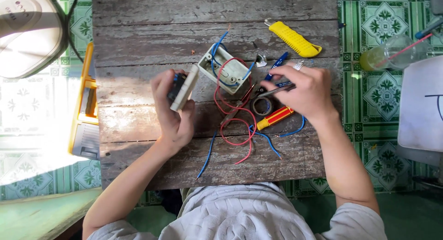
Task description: Wiring and assembling an electrical power strip socket box using a screwdriver and utility knife.
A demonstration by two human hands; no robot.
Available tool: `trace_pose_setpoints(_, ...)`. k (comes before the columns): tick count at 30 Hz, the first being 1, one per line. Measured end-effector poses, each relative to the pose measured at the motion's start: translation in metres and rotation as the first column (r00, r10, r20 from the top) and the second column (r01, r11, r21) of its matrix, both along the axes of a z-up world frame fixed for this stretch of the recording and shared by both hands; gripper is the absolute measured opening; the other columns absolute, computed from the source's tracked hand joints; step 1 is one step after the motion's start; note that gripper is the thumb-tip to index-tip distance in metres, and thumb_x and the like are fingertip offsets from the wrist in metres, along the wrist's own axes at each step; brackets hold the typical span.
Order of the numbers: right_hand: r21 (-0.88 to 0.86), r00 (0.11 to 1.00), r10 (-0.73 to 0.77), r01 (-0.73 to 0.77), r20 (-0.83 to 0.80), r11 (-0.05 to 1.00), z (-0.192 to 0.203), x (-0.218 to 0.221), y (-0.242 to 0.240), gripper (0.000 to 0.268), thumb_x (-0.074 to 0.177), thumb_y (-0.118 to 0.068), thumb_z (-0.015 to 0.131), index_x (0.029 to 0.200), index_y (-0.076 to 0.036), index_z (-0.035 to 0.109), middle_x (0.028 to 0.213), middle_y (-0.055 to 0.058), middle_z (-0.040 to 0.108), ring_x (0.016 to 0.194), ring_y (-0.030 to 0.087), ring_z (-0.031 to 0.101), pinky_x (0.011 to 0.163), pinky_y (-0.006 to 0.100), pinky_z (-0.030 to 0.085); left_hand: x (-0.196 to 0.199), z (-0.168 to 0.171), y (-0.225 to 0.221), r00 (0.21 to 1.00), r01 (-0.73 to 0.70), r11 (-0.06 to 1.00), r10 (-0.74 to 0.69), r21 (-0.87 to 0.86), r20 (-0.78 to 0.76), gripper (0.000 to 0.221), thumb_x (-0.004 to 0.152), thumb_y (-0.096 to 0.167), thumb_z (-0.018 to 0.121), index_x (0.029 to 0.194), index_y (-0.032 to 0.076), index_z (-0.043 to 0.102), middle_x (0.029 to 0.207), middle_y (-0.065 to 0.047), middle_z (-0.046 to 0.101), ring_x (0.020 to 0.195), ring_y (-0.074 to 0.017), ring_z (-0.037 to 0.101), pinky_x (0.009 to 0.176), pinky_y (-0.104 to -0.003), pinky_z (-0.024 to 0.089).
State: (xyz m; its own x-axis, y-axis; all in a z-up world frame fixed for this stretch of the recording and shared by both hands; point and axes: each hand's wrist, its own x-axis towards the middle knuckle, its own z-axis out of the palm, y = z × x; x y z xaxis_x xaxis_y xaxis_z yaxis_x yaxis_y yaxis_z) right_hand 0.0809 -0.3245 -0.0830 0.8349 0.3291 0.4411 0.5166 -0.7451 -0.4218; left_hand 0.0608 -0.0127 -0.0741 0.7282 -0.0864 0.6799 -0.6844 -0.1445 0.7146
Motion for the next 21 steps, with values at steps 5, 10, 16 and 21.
trace_pose_setpoints(5,-0.007,0.995,-0.012,0.012,-0.096,1.000,0.018,0.003,-0.025,0.014,0.094,-0.013,0.088,0.085,-0.014,0.077,0.071,-0.003,0.072,0.053,0.017,0.063,0.054,0.025,0.047,-0.026,0.006,-0.019,0.976,0.200,0.977,-0.205,-0.076,-0.070,0.046,0.104,0.017,0.049,0.143,-0.006,0.038,0.121,-0.023,0.044,0.119,-0.0412,0.053,0.105,-0.059,0.045)
trace_pose_setpoints(10,-0.021,0.995,-0.014,0.012,-0.101,1.000,0.029,0.001,-0.025,0.013,0.094,-0.010,0.086,0.085,-0.012,0.076,0.071,0.002,0.073,0.058,0.024,0.067,0.056,0.030,0.050,-0.046,0.026,-0.017,0.653,0.625,0.733,-0.679,-0.269,-0.335,0.056,0.097,0.039,0.055,0.125,-0.010,0.054,0.114,-0.027,0.062,0.108,-0.0437,0.064,0.093,-0.055,0.049)
trace_pose_setpoints(16,-0.007,0.996,-0.008,0.007,-0.091,1.000,0.034,0.003,-0.022,0.012,0.094,-0.009,0.085,0.085,-0.011,0.077,0.069,0.003,0.072,0.058,0.025,0.068,0.055,0.030,0.049,-0.033,0.034,-0.020,0.003,0.916,0.222,-0.836,-0.333,-0.549,0.032,0.110,0.030,0.046,0.126,0.004,0.053,0.107,-0.019,0.063,0.096,-0.0355,0.066,0.080,-0.049,0.051)
trace_pose_setpoints(21,-0.032,0.985,-0.124,0.121,-0.116,0.992,0.027,0.001,-0.020,0.009,0.091,-0.006,0.087,0.087,-0.010,0.079,0.069,0.004,0.072,0.063,0.027,0.070,0.061,0.033,0.054,-0.017,0.049,-0.019,0.311,0.902,0.425,-0.767,-0.080,-0.561,0.031,0.104,0.024,0.053,0.125,0.001,0.057,0.100,-0.024,0.067,0.080,-0.0403,0.071,0.069,-0.049,0.059)
